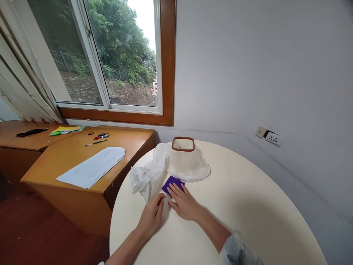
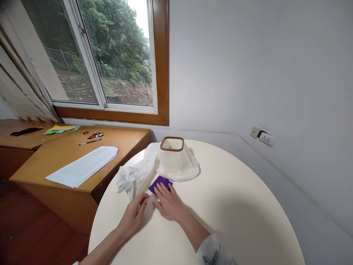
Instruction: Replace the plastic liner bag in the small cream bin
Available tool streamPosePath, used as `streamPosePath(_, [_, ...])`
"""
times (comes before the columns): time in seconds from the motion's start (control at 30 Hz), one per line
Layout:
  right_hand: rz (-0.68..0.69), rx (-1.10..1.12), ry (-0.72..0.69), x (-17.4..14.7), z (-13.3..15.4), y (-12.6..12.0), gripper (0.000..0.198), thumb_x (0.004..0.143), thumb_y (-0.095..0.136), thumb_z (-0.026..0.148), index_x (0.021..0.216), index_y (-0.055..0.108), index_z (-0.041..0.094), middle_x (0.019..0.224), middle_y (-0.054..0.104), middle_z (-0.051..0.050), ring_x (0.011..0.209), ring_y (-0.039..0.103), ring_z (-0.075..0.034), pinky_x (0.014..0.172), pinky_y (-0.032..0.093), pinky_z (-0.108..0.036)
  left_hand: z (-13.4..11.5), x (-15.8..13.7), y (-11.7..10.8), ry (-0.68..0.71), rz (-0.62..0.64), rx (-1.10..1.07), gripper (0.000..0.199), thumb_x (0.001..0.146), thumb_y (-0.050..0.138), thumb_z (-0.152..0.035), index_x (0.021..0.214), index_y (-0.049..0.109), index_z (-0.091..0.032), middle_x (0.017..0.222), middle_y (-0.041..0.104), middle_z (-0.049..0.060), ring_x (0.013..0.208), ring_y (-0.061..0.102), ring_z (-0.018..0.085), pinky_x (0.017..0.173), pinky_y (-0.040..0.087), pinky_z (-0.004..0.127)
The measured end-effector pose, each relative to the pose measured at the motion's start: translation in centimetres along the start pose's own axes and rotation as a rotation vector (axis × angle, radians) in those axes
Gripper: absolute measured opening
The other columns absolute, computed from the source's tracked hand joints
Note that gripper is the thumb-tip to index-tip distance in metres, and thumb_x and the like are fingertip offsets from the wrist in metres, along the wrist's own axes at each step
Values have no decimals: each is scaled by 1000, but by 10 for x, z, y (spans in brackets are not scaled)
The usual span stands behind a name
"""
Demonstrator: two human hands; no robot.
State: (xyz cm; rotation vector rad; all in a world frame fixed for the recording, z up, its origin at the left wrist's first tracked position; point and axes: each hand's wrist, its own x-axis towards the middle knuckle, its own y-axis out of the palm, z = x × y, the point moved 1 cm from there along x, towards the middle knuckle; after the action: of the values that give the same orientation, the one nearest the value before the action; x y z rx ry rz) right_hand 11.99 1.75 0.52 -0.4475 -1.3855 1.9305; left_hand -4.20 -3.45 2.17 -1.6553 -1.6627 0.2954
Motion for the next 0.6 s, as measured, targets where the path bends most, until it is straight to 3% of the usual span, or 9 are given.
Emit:
streamPosePath(0.2, [-67,-26,12,-20,1,-17,52,93,20,37,141,16,17,147,17,-5,136,11,-18,111,13,-43,-2,-1,0,51,12,65,19,89,30,-26,90,49,-21,76,57,4,68,55,17,63,44,29])
streamPosePath(0.37, [-53,-97,71,-72,-11,-37,52,93,20,40,141,15,22,148,15,-2,136,10,-19,111,13,-44,-9,-1,3,154,130,151,23,90,28,-25,90,50,-19,82,57,6,73,56,17,66,46,30])
streamPosePath(0.5, [-24,-163,172,-121,-23,-44,54,92,24,44,141,9,29,148,9,0,136,7,-23,110,12,-48,-22,-3,14,352,303,209,31,89,36,-28,117,45,-19,114,54,12,102,53,22,86,45,35])
streamPosePath(0.6, [-18,-212,228,-148,-29,-40,58,90,27,47,141,6,29,148,6,-2,136,6,-27,108,13,-52,-33,-6,27,508,434,298,54,89,38,-36,138,21,-21,140,35,11,126,34,26,104,29,45])
